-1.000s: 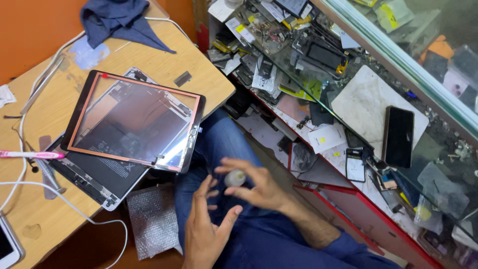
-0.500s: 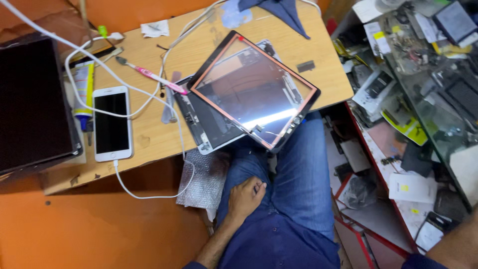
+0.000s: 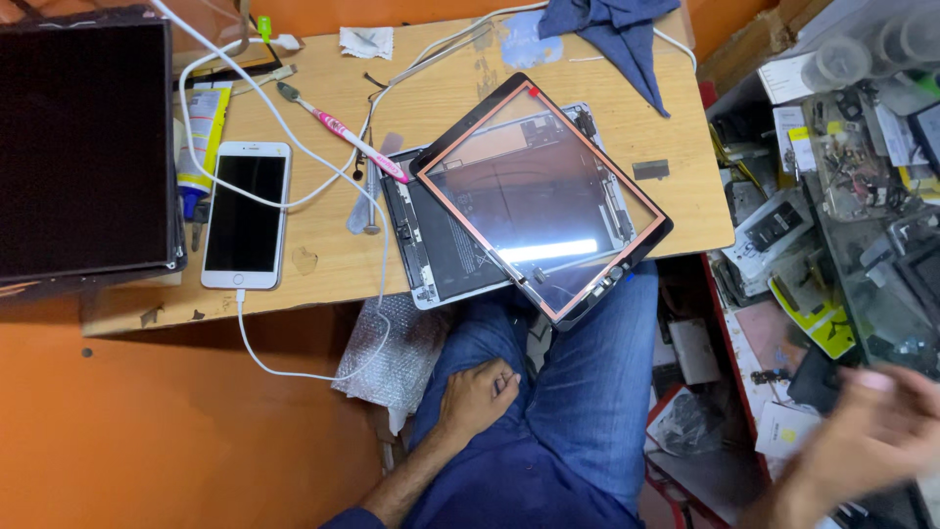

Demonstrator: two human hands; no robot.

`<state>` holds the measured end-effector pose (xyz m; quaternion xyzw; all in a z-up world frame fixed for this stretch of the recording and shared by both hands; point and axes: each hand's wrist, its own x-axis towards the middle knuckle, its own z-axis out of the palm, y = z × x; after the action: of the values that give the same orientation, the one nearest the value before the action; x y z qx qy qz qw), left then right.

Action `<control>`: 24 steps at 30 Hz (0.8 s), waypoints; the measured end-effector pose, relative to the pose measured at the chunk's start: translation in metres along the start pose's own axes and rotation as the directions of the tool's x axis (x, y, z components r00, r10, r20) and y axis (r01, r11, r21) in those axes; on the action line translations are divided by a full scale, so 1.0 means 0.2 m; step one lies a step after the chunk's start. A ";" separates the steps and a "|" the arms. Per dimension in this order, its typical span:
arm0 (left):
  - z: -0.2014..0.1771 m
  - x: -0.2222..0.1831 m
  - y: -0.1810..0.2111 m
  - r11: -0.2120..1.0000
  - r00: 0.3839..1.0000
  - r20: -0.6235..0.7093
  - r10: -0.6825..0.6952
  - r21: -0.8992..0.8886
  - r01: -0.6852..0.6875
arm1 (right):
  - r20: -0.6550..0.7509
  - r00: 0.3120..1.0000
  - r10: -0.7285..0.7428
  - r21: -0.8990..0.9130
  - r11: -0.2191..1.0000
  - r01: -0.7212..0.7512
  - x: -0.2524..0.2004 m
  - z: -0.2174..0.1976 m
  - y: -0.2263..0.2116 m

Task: The person reassembles a tablet by connecting internal cables, placing the display assembly onto the chassis, and securing it with screws. The device powers on during the process.

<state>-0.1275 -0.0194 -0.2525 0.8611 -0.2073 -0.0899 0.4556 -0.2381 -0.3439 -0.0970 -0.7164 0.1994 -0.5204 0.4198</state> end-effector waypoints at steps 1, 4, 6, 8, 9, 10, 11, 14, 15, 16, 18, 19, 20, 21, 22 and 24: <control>0.00 0.00 0.00 1.000 1.000 -0.002 0.006 0.002 -0.006 | 0.142 0.979 0.148 0.121 0.979 -0.165 -0.07 0.15 -0.04; -0.01 0.00 -0.01 1.000 1.000 -0.004 -0.008 0.001 0.008 | 0.600 0.689 0.407 0.367 0.624 -0.689 -0.24 0.53 -0.17; -0.01 0.00 -0.01 1.000 1.000 -0.012 -0.010 -0.008 0.010 | 0.735 0.559 0.384 0.412 0.401 -0.818 -0.31 0.66 -0.26; -0.01 -0.01 -0.02 1.000 1.000 -0.029 0.003 -0.022 -0.004 | 0.781 0.491 0.385 0.433 0.234 -0.871 -0.33 0.72 -0.32; 0.00 -0.02 -0.02 1.000 1.000 -0.026 -0.007 -0.018 0.007 | 0.804 0.457 0.380 0.435 0.148 -0.888 -0.33 0.73 -0.34; 0.00 -0.02 -0.03 1.000 1.000 -0.024 -0.018 -0.014 0.017 | 0.815 0.456 0.358 0.442 0.124 -0.888 -0.33 0.74 -0.35; 0.00 -0.02 -0.03 1.000 0.999 -0.024 -0.029 -0.009 0.029 | 0.826 0.454 0.334 0.449 0.098 -0.888 -0.32 0.73 -0.34; 0.00 -0.02 -0.03 1.000 1.000 -0.005 0.023 -0.002 -0.023 | 0.835 0.475 0.276 0.495 -0.003 -0.869 -0.29 0.71 -0.31; -0.01 -0.02 -0.02 0.999 0.999 -0.012 0.037 -0.019 -0.038 | 0.836 0.485 0.258 0.511 -0.043 -0.859 -0.26 0.70 -0.30; -0.03 -0.02 0.00 0.998 0.998 -0.019 0.052 -0.037 -0.053 | 0.839 0.509 0.194 0.524 -0.033 -0.851 -0.24 0.70 -0.29; -0.08 -0.01 0.07 0.992 0.996 -0.041 0.082 -0.089 -0.086 | 0.831 0.553 0.064 0.555 -0.015 -0.832 -0.18 0.70 -0.27; -0.11 0.00 0.12 0.987 0.994 -0.052 0.100 -0.123 -0.106 | 0.828 0.545 0.132 0.541 0.068 -0.838 -0.17 0.70 -0.27; -0.16 0.00 0.18 0.980 0.991 -0.064 0.117 -0.157 -0.126 | 0.818 0.540 0.198 0.519 0.151 -0.841 -0.14 0.71 -0.26; -0.21 0.01 0.24 0.959 0.960 -0.146 0.241 -0.115 -0.258 | 0.797 0.542 0.267 0.493 0.232 -0.839 -0.12 0.72 -0.26; -0.26 0.02 0.31 0.922 0.906 -0.220 0.362 -0.062 -0.383 | 0.793 0.545 0.274 0.488 0.251 -0.836 -0.11 0.73 -0.26; -0.40 0.05 0.45 0.815 0.765 -0.326 0.556 0.032 -0.579 | 0.780 0.552 0.293 0.478 0.290 -0.829 -0.10 0.75 -0.25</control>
<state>-0.1165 -0.0095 -0.1329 0.7441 -0.3777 0.1856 0.5189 -0.1169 -0.2426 -0.0830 -0.4182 0.0552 -0.1181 0.8990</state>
